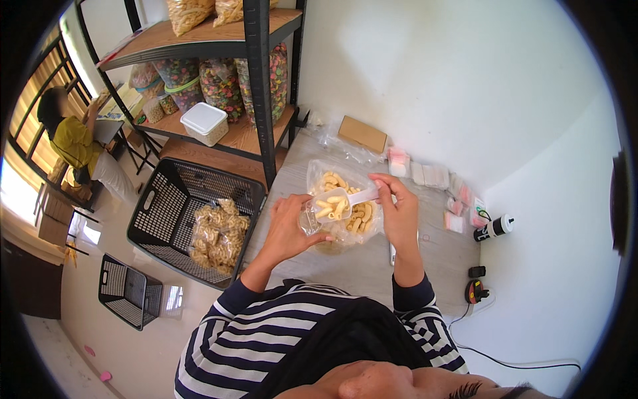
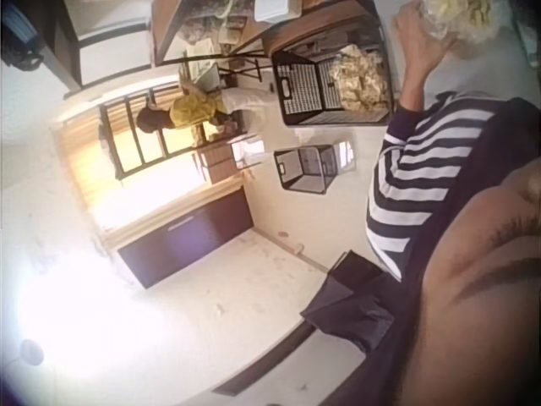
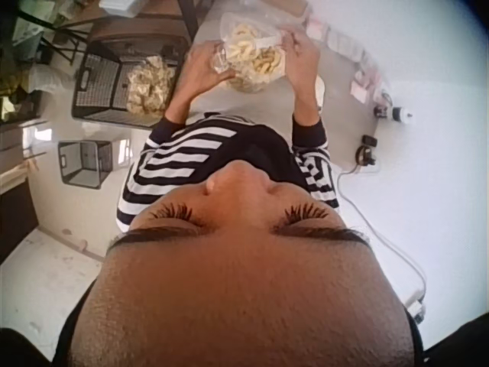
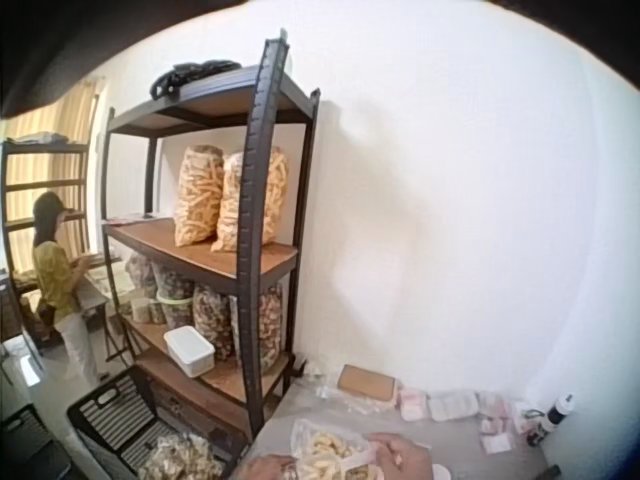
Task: The person scoops ring-shaped snacks from a large bag into small clear plastic bags using a scoop, weighs each bag on a digital scale, and sets the filled bags aside. The process repeats for multiple bags.
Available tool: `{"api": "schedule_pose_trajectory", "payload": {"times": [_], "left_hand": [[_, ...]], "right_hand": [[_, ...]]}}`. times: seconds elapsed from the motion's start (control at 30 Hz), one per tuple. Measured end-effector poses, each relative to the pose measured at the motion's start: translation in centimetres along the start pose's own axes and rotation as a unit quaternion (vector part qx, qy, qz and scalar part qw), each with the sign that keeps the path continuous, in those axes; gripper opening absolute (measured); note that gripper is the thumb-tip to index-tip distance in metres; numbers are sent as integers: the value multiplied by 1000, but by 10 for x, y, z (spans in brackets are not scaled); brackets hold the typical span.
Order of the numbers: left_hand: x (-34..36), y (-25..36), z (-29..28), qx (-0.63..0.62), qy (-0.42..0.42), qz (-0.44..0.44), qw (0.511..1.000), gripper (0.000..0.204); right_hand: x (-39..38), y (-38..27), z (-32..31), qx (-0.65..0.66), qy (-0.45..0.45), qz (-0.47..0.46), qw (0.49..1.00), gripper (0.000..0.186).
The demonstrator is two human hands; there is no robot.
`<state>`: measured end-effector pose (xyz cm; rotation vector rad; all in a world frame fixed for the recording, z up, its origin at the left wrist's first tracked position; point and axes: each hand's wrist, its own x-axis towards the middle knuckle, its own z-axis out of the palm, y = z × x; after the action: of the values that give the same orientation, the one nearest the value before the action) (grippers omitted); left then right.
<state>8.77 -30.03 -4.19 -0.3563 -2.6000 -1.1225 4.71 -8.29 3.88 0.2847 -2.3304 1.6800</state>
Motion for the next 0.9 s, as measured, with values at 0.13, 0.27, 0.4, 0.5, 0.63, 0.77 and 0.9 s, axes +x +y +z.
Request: {"api": "schedule_pose_trajectory", "payload": {"times": [0.13, 0.27, 0.4, 0.5, 0.63, 0.77, 0.9], "left_hand": [[-6, -10, 9, -122, -17, -24, 992, 90], [-11, -8, 7, -245, -36, -58, 967, 86], [-20, -24, 12, -262, 11, -63, 963, 83], [-19, -29, 20, -234, 55, -43, 970, 85], [-22, -31, 38, -176, 88, -4, 980, 92], [-26, -35, 54, -140, 83, 0, 987, 95], [-24, -37, 64, -149, 97, -1, 984, 92]], "right_hand": [[-10, -31, 10, -190, -74, -293, 934, 15], [-22, -51, 15, -222, -127, -400, 880, 17], [-21, -51, -2, -219, -57, -406, 885, 25], [-16, -35, -21, -257, 13, -333, 907, 24], [-20, 12, -26, -295, 2, -309, 904, 22], [-33, 46, -26, -323, -62, -308, 893, 22], [-45, 59, -28, -286, -47, -300, 909, 21]]}}
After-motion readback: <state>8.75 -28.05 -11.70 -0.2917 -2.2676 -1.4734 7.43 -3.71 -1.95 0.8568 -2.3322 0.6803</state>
